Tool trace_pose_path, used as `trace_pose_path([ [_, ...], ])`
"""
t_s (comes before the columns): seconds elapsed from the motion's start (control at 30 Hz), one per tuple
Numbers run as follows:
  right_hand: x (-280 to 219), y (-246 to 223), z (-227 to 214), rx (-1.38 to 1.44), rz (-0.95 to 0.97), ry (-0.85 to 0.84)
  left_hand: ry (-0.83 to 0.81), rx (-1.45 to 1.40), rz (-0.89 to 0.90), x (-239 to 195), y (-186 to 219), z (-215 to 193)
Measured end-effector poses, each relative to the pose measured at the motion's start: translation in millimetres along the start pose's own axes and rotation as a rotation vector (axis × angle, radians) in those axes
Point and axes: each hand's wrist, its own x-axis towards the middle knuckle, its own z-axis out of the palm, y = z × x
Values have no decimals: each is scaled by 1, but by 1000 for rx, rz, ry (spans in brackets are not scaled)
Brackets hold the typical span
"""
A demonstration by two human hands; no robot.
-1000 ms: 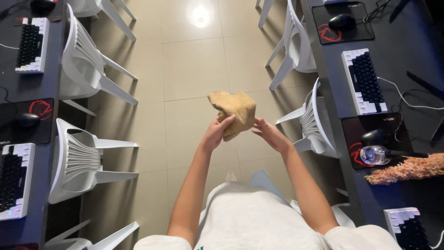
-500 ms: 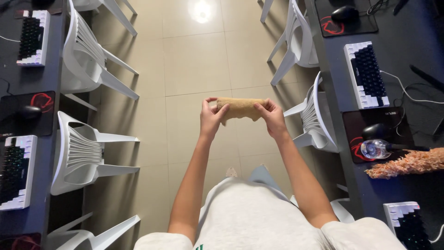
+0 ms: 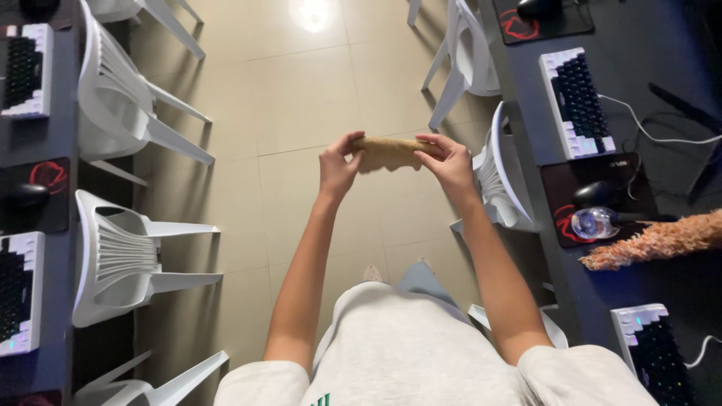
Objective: The person cleans multiple computer desks in a row using a cloth and a spray bottle. They wipe the surfaces, keyboards, and mouse pads, moving from one station to the next.
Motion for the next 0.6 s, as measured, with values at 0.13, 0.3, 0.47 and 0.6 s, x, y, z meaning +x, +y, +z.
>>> trace_pose_path([
  [0.13, 4, -12, -15, -140, -36, 48, 34, 1, -6, 12, 17, 14],
  [0.3, 6, -13, -44, -191, -10, 66, 15, 14, -16, 21, 30, 40],
  [0.47, 6, 10, -80, -450, -103, 186, 26, 51, 72, 21, 29, 78],
  [0.6, -2, 19, -106, -668, -251, 325, 24, 246, 159, 18, 31, 115],
])
